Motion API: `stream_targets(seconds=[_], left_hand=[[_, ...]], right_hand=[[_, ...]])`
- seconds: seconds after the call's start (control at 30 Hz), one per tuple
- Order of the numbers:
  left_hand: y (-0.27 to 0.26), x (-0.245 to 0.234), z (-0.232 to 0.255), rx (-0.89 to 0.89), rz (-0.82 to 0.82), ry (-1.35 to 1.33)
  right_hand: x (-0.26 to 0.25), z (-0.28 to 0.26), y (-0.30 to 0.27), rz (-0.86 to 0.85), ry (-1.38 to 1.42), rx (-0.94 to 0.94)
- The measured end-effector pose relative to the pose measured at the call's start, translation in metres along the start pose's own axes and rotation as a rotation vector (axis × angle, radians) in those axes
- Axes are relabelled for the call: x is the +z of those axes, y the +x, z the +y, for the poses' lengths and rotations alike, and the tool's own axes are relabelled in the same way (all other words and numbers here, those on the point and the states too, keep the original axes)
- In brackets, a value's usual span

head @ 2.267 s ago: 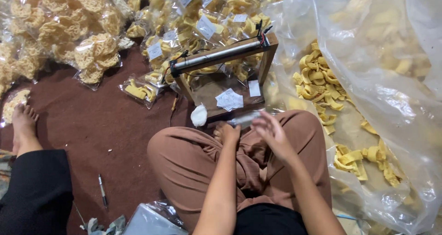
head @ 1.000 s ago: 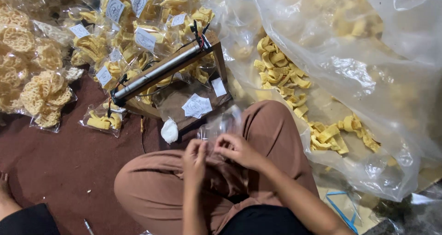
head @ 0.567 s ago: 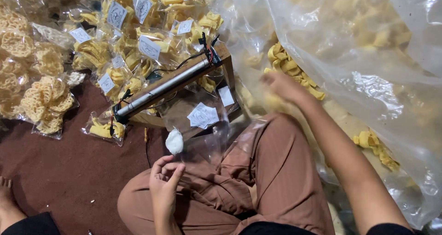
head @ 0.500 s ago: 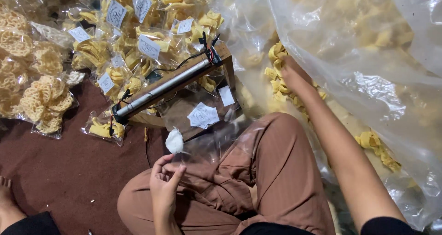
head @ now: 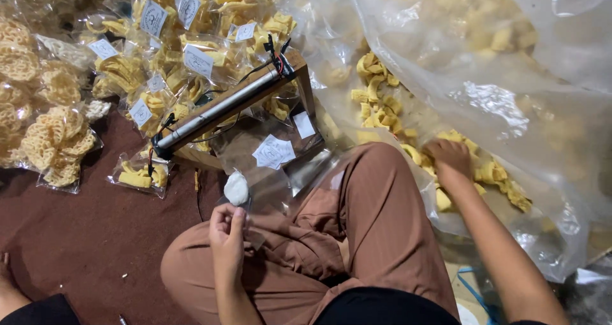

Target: Packaging snacks into small plastic bags and sealing them using a manual heat sealer

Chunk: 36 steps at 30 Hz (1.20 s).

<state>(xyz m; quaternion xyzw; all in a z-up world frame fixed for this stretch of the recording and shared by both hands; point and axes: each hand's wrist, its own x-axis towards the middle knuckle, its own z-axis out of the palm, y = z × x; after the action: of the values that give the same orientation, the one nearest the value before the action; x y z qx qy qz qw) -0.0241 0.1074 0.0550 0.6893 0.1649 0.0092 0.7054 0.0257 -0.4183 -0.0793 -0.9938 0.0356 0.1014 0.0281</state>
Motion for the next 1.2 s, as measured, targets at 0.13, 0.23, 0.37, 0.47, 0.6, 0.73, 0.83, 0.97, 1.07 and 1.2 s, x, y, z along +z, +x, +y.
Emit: stream_targets(seconds=[0.13, 0.23, 0.37, 0.47, 0.6, 0.73, 0.83, 0.97, 1.07, 1.2], left_hand=[[0.004, 0.022, 0.0, 0.078, -0.038, 0.14], [-0.001, 0.064, 0.006, 0.321, -0.029, 0.163], [-0.005, 0.124, 0.045, 0.337, -0.101, 0.11], [0.0, 0.148, 0.06, 0.326, -0.137, 0.139], [0.007, 0.157, 0.067, 0.34, -0.169, 0.184], [0.014, 0.156, 0.061, 0.352, -0.219, 0.156], [0.011, 0.146, 0.061, 0.367, -0.264, 0.223], [0.007, 0.126, 0.071, 0.309, -0.307, 0.181], [0.012, 0.104, 0.072, 0.279, -0.245, 0.144], [0.02, 0.071, 0.065, 0.184, -0.125, 0.158]], right_hand=[[0.017, 0.029, -0.043, 0.209, 0.089, -0.023], [0.004, -0.002, -0.049, 0.591, 0.16, -0.092], [-0.082, -0.103, -0.048, 0.898, 0.796, -0.198], [-0.162, -0.185, -0.071, 0.934, 1.301, -0.191], [-0.198, -0.221, -0.082, 1.009, 1.288, -0.289], [-0.186, -0.228, -0.088, 0.886, 1.49, -0.314], [-0.195, -0.227, -0.091, 0.621, 1.365, -0.361], [-0.155, -0.238, -0.061, 0.406, 1.243, -0.314], [-0.134, -0.258, -0.042, 0.469, 1.042, -0.445], [-0.113, -0.292, -0.04, 0.635, 0.843, -0.835]])
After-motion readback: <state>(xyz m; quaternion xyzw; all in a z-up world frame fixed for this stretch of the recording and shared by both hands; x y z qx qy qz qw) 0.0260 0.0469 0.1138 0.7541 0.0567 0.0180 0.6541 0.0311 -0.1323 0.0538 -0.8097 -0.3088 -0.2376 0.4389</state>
